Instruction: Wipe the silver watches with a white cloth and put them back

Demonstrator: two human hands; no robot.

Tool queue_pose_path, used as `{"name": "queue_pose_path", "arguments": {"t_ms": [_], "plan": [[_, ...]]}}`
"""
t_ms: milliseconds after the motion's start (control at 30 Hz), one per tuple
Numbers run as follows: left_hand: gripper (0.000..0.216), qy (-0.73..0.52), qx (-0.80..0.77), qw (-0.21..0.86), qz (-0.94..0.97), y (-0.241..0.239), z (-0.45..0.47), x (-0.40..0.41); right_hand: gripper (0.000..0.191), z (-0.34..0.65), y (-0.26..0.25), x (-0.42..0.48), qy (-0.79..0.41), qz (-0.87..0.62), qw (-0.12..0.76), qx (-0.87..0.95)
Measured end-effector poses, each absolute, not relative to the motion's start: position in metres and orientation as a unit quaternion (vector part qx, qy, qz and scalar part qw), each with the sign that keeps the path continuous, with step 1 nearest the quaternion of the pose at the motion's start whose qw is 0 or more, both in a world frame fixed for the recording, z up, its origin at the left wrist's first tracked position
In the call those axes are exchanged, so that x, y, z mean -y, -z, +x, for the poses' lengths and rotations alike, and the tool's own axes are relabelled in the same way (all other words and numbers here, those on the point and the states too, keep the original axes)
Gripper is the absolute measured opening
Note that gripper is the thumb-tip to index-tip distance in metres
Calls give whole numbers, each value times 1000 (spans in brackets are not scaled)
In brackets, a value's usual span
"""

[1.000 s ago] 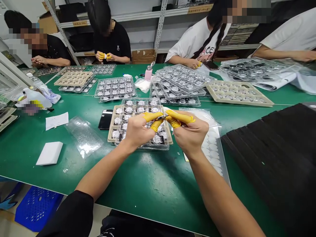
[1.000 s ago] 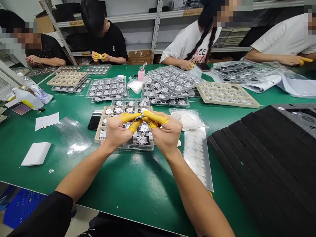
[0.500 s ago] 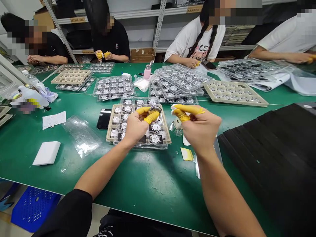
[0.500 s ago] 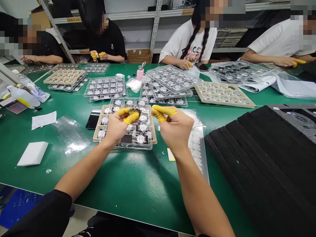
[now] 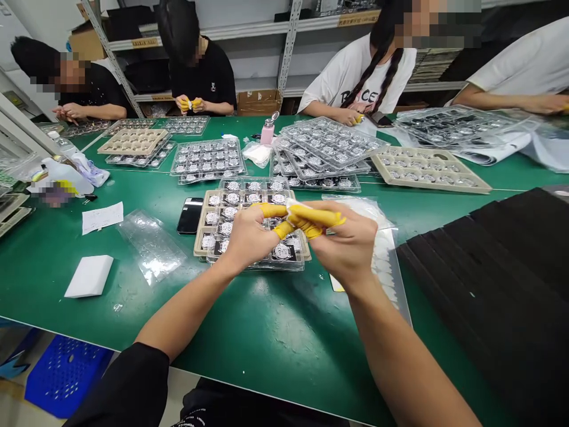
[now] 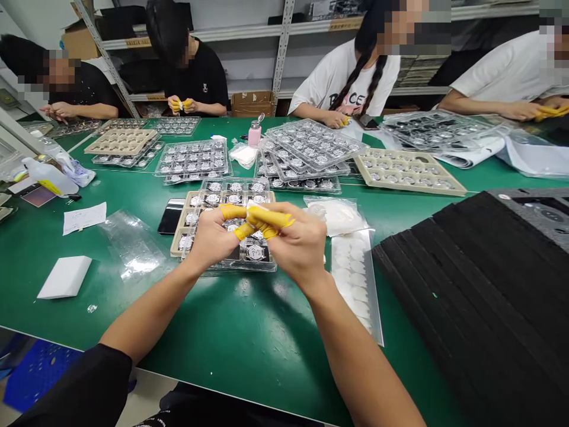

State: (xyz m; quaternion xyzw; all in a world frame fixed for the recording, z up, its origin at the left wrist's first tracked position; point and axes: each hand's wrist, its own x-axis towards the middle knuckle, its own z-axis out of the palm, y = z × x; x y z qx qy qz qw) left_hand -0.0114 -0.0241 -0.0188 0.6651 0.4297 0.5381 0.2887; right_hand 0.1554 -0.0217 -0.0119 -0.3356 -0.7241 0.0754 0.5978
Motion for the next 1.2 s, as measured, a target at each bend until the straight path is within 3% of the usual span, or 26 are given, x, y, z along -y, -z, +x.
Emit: {"name": "queue_pose_path", "arguments": {"t_ms": [100, 333, 733, 900, 1200], "plan": [[20, -519, -459, 170, 701, 14, -16, 30, 31, 162, 15, 19, 15, -331, 570, 752], [27, -509, -473, 101, 712, 15, -17, 31, 35, 163, 23, 17, 78, -353, 555, 750], [27, -563, -444, 65, 694, 20, -12, 32, 39, 160, 18, 19, 191, -338, 548, 741], [25, -587, -440, 76, 676, 23, -9, 31, 38, 164, 13, 22, 264, -390, 499, 728], [25, -595, -438, 92, 667, 23, -8, 33, 35, 162, 16, 28, 211, -360, 512, 751]]}}
